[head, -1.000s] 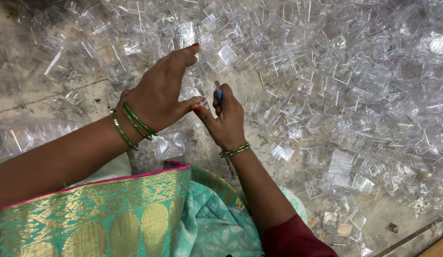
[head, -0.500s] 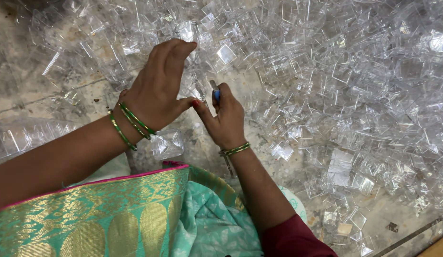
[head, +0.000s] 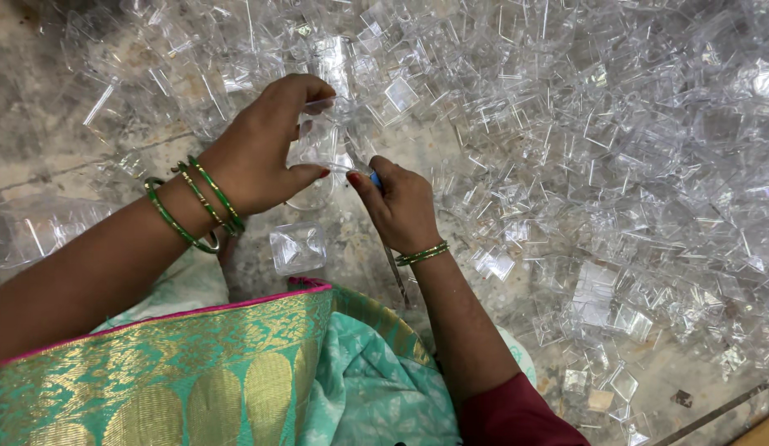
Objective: The person sits on the floor among piles of clear plastic pieces and assembles small transparent plastic boxes, folding and pressing the plastic panels together by hand. They use a small blue-handled blade to trim or separate plastic parts and set finished boxes aside.
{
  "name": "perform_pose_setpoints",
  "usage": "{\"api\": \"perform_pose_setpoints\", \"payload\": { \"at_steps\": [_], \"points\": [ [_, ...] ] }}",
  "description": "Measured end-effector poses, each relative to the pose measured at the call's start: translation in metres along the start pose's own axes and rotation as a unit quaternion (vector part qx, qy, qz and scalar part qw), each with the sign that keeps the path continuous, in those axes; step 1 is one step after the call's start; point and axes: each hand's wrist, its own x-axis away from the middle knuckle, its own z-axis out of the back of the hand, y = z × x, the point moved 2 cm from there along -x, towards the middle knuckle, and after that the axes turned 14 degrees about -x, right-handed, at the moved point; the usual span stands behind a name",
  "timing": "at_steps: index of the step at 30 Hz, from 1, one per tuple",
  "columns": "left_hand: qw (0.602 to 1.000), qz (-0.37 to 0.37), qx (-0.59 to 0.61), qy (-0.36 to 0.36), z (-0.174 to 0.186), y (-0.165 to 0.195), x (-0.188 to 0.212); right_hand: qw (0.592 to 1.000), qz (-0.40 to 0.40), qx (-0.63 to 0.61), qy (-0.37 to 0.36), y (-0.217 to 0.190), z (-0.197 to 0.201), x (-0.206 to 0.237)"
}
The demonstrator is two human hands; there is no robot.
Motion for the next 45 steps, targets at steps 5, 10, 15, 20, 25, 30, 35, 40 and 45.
{"api": "perform_pose_setpoints", "payload": {
  "at_steps": [5,10,15,20,25,30,35,40,45],
  "points": [
    [0.998,0.039,-0.001,0.053,-0.001,0.012,-0.003,0.994,-0.069,-0.077,0.029,0.005,0.001,-0.002],
    [0.987,-0.011,-0.116,0.107,-0.002,0.031,-0.002,0.988,-0.055,-0.123,0.077,0.003,-0.005,0.001],
    [0.979,-0.035,-0.153,0.13,-0.011,0.04,-0.004,0.98,-0.075,-0.143,0.119,0.006,-0.012,0.005],
    [0.976,-0.043,-0.167,0.135,-0.013,0.039,-0.003,0.974,-0.095,-0.161,0.126,0.008,-0.018,0.007],
    [0.972,-0.052,-0.175,0.146,-0.013,0.039,-0.003,0.976,-0.082,-0.162,0.119,0.007,-0.018,0.006],
    [0.97,-0.062,-0.179,0.151,-0.014,0.039,-0.003,0.97,-0.095,-0.189,0.121,0.008,-0.02,0.006],
    [0.971,-0.048,-0.179,0.149,-0.015,0.037,-0.004,0.976,-0.082,-0.164,0.12,0.008,-0.021,0.005],
    [0.968,-0.053,-0.187,0.158,-0.015,0.036,-0.004,0.977,-0.065,-0.155,0.128,0.002,-0.023,0.004],
    [0.969,-0.042,-0.194,0.147,-0.019,0.033,-0.005,0.975,-0.08,-0.163,0.131,-0.011,-0.027,0.005]
  ]
}}
